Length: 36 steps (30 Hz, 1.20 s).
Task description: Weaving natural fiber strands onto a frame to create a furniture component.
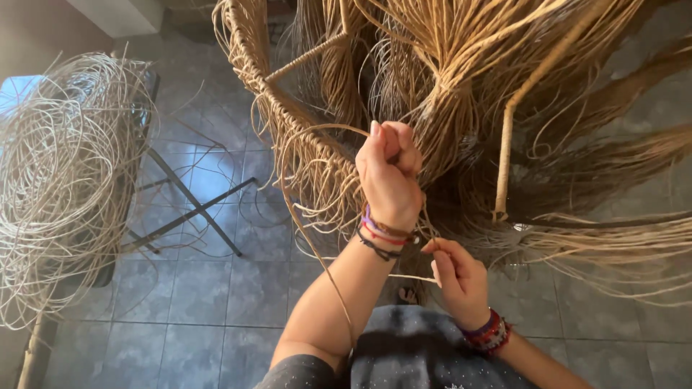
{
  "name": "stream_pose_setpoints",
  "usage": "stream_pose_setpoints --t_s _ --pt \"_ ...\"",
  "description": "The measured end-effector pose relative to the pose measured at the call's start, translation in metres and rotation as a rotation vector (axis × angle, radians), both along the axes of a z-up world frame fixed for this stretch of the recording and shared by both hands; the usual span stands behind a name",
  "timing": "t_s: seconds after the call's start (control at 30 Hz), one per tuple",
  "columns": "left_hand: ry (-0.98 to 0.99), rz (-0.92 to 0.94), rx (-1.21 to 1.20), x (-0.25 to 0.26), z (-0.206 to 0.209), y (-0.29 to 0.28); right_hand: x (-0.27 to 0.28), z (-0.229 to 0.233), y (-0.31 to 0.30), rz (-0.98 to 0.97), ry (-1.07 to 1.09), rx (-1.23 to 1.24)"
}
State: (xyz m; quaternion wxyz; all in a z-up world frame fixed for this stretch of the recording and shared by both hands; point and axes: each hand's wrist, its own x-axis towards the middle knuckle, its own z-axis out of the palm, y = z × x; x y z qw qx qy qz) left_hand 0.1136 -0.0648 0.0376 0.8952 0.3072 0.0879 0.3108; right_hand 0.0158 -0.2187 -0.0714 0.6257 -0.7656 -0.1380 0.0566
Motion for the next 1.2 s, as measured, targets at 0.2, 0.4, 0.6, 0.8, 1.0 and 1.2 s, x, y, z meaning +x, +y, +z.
stream_pose_setpoints --t_s 0.2,0.4,0.6,0.8,1.0,1.2 --pt "-0.046 0.099 0.032 0.012 0.000 0.012 0.000 -0.012 -0.005 0.047 -0.017 0.068" --pt "-0.177 0.163 0.919 -0.074 0.015 0.023 0.002 0.009 0.000 0.190 0.047 0.009" --pt "-0.449 0.090 0.506 -0.068 -0.034 0.011 0.031 0.013 0.009 0.270 -0.038 0.103" --pt "-0.339 -0.018 0.587 -0.115 -0.062 -0.016 0.007 0.019 0.014 0.371 -0.186 -0.218" --pt "-0.317 -0.200 0.307 -0.110 -0.084 -0.002 0.018 0.086 -0.004 0.197 -0.929 -0.815" --pt "-0.345 -0.242 0.418 -0.120 -0.079 -0.007 0.073 0.083 -0.001 0.135 -1.001 -1.021"
